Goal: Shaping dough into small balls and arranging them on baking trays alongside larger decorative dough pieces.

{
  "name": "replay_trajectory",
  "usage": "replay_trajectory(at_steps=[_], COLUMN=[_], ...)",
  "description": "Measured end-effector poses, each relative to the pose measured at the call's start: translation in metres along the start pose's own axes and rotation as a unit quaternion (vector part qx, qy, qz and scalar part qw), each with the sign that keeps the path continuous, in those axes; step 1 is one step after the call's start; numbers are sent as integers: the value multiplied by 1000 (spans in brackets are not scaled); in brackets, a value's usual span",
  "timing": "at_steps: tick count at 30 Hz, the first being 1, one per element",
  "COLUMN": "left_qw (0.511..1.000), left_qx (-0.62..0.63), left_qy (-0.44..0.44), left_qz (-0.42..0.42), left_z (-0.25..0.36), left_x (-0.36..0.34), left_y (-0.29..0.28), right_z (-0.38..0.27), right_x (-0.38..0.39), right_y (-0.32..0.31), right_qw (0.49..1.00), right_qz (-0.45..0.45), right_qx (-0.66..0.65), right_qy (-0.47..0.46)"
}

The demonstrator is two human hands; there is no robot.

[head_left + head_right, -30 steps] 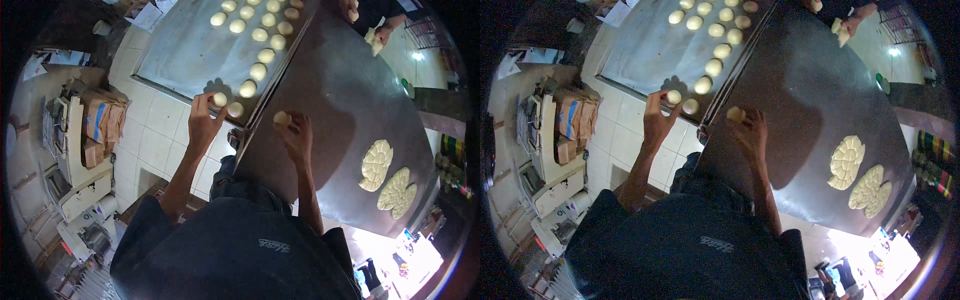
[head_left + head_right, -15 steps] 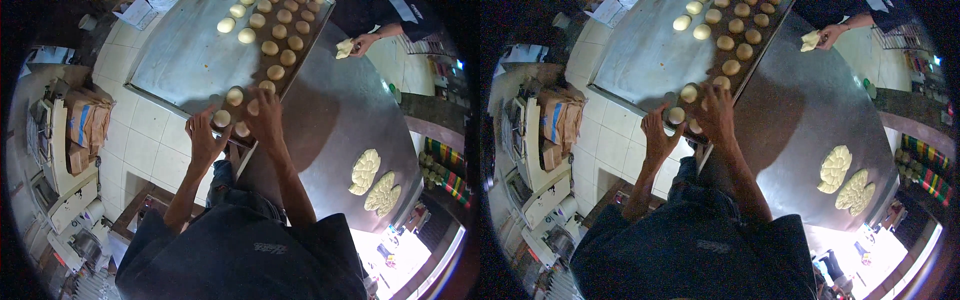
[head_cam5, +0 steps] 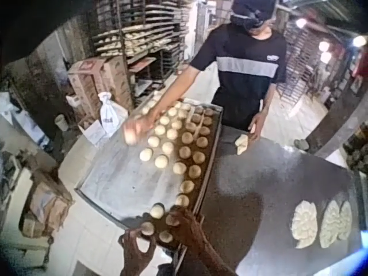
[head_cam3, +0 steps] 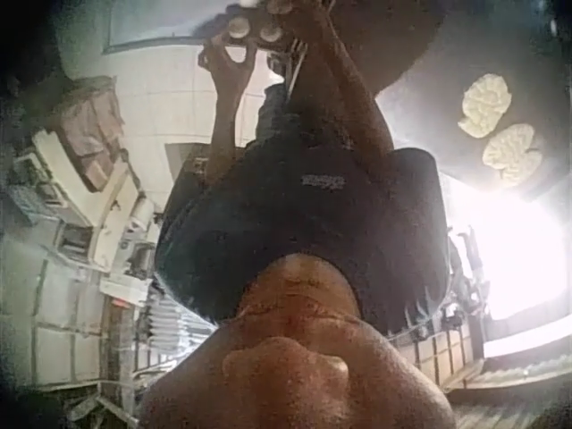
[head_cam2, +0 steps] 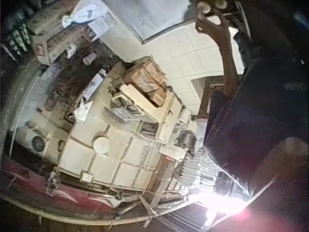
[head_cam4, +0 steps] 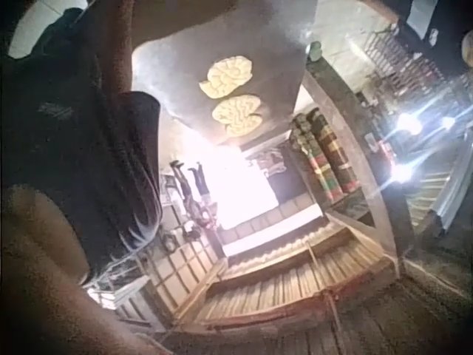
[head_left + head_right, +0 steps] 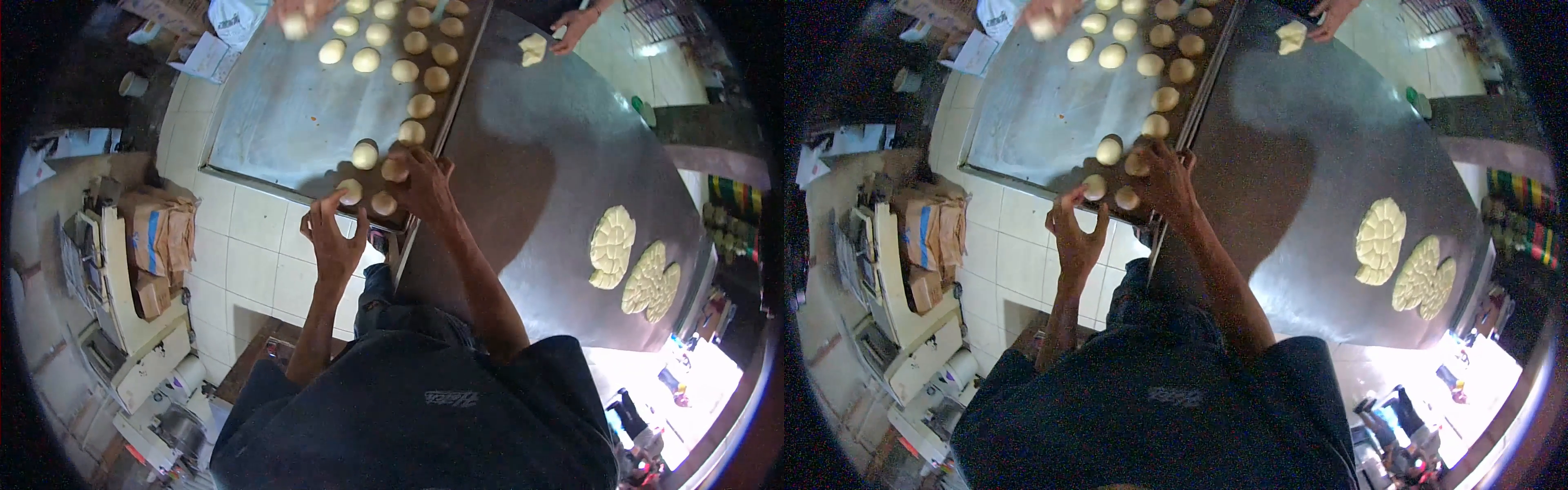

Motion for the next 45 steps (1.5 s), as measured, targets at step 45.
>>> replay_trajectory(at_steps=[45], left_qw=[946], left_qx=[116], left_qy=[-78], left_qz=[-291], left_z=[129], left_x=[179], left_y=[233], right_z=[327], right_x=[458], right_y=[-169], right_qw=[745], right_qz=[332], right_qx=[-326], right_qy=[478])
Point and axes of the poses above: each hand's wrist, its own x-axis away from the middle knuckle, its own y-axis out of the palm, z = x × y, the point moved 8 cm from there along -x, towards the middle knuckle, and after that the axes turned 3 degrees about x, right-handed, at the moved point
